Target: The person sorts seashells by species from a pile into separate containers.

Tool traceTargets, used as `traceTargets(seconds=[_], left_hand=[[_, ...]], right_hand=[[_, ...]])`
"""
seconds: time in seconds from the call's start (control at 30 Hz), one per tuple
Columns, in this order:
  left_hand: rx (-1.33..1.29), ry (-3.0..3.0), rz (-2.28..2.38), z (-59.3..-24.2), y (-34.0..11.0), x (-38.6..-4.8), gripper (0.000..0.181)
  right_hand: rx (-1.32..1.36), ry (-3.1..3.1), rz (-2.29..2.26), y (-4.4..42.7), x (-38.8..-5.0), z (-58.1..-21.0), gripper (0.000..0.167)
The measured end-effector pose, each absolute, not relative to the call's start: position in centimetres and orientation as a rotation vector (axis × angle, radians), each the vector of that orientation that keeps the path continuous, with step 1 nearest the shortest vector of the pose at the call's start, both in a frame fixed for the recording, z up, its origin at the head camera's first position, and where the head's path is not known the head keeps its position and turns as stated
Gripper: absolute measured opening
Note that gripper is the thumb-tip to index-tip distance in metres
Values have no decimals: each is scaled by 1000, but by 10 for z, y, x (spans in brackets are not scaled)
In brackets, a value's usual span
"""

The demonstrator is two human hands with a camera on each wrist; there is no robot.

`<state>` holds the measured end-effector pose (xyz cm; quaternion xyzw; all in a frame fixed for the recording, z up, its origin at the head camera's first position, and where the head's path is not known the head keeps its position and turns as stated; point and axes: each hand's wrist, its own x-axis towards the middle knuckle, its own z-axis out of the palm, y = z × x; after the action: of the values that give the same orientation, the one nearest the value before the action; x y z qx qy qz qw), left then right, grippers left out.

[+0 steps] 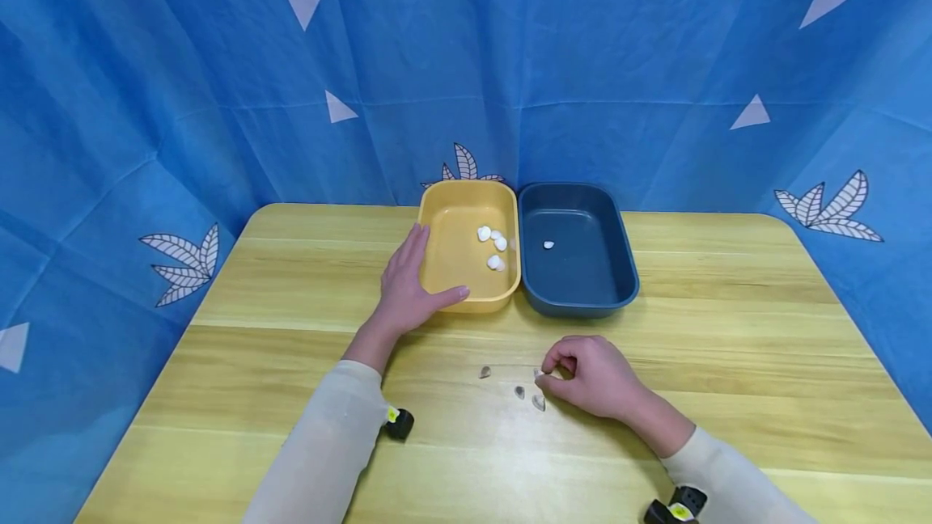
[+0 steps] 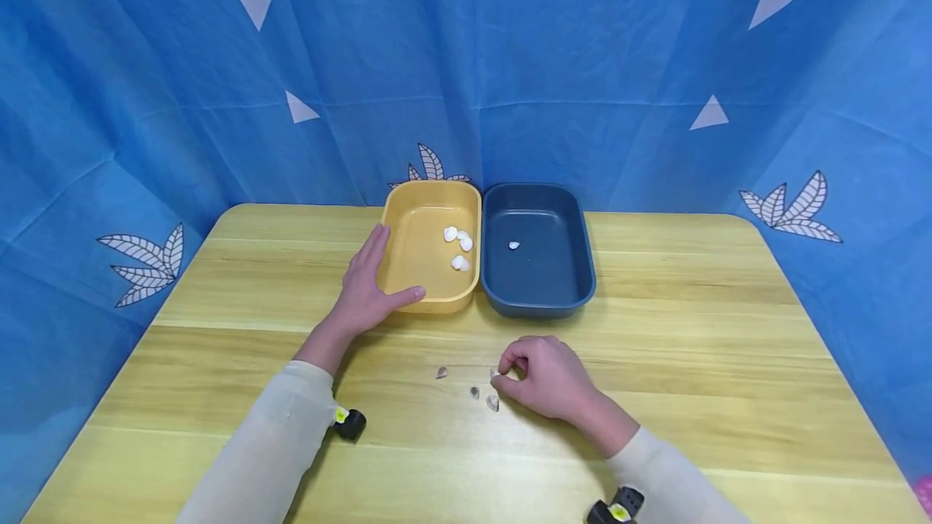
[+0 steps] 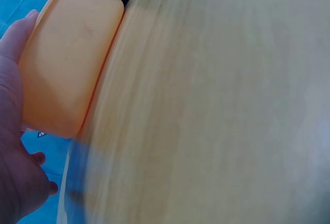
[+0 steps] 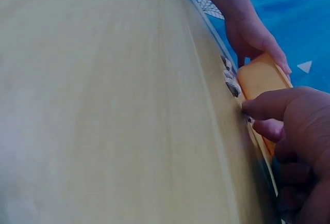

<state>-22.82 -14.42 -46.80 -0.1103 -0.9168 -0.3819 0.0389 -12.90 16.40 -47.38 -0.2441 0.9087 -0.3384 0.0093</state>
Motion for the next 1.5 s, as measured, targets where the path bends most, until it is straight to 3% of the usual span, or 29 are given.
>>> traceTargets(seconds=[0.4,1.07,1.5], left_hand=[[-324,-2823,-1169,-466,-143,-227,119],[-328,-2823,-1169,-465,-144,-226,120],[-315,-2827,-1184,-466,-143,-227,120]], right_hand=[[-1003,2596,-1050,169,-143,-466,21],[-962,2565,-1039,168,-145,-460,16],[-1010,2614,-1286,177,-148,-418,18]])
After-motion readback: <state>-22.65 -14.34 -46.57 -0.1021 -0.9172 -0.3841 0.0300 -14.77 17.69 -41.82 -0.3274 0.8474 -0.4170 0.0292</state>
